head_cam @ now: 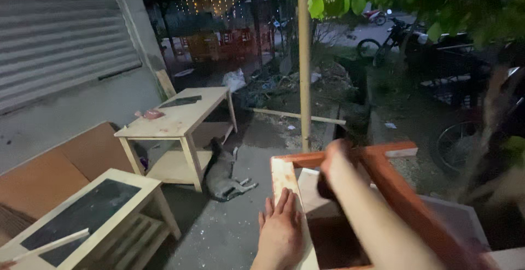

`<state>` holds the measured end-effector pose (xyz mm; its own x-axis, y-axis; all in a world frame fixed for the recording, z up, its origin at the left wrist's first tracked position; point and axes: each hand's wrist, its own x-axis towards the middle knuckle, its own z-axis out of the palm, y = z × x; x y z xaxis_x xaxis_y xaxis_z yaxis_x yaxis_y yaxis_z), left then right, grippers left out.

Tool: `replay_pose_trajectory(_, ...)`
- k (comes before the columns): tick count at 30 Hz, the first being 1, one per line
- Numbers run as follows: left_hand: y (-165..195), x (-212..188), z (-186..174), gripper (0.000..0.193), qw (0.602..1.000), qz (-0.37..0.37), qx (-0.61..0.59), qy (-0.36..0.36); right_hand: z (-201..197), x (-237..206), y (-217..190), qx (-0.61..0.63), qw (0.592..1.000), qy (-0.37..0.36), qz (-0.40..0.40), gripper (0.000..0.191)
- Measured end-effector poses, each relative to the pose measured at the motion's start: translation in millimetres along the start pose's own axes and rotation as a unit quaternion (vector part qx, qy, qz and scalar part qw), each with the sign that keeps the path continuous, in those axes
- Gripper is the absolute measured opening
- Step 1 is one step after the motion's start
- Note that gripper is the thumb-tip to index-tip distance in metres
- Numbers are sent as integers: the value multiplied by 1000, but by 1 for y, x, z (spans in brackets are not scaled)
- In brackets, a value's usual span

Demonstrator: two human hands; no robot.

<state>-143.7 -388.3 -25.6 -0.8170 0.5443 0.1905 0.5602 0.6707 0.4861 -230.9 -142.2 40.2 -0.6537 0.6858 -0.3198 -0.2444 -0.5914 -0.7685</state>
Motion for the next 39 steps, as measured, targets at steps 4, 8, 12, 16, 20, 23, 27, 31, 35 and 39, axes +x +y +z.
replay_pose_trajectory(4,2,-4,-4,57,1000,-19,-3,-12,39,-31,49,-32,993,-98,62,56)
replay_pose_trajectory(8,7,-10,-17,57,998,-44,-11,-41,39,-37,47,-50,980,-156,113,56)
replay_pose_trajectory(12,11,-10,-26,60,996,-58,3,-65,-6,-8,-4,-23,984,-142,108,56)
replay_pose_trajectory(16,12,-12,-27,60,997,-54,15,-54,-52,19,-43,26,985,-132,109,57)
replay_pose_trajectory(20,12,-8,-23,57,996,-54,57,-33,-86,26,-72,-3,987,-146,63,58)
replay_pose_trajectory(23,14,-2,-19,58,995,-32,89,20,-97,23,-100,-150,970,-155,-115,48)
replay_pose_trajectory(27,16,5,-17,55,993,-35,101,45,-100,1,-118,-630,701,-146,-301,39)
replay_pose_trajectory(31,15,3,-18,58,995,-27,83,53,-93,-10,-86,-872,324,-201,-307,39)
replay_pose_trajectory(35,14,2,-19,54,995,-40,73,56,-81,13,-74,-898,134,-214,-360,32)
replay_pose_trajectory(39,12,7,-19,52,995,-56,77,36,-84,29,-76,-932,71,-130,-332,30)
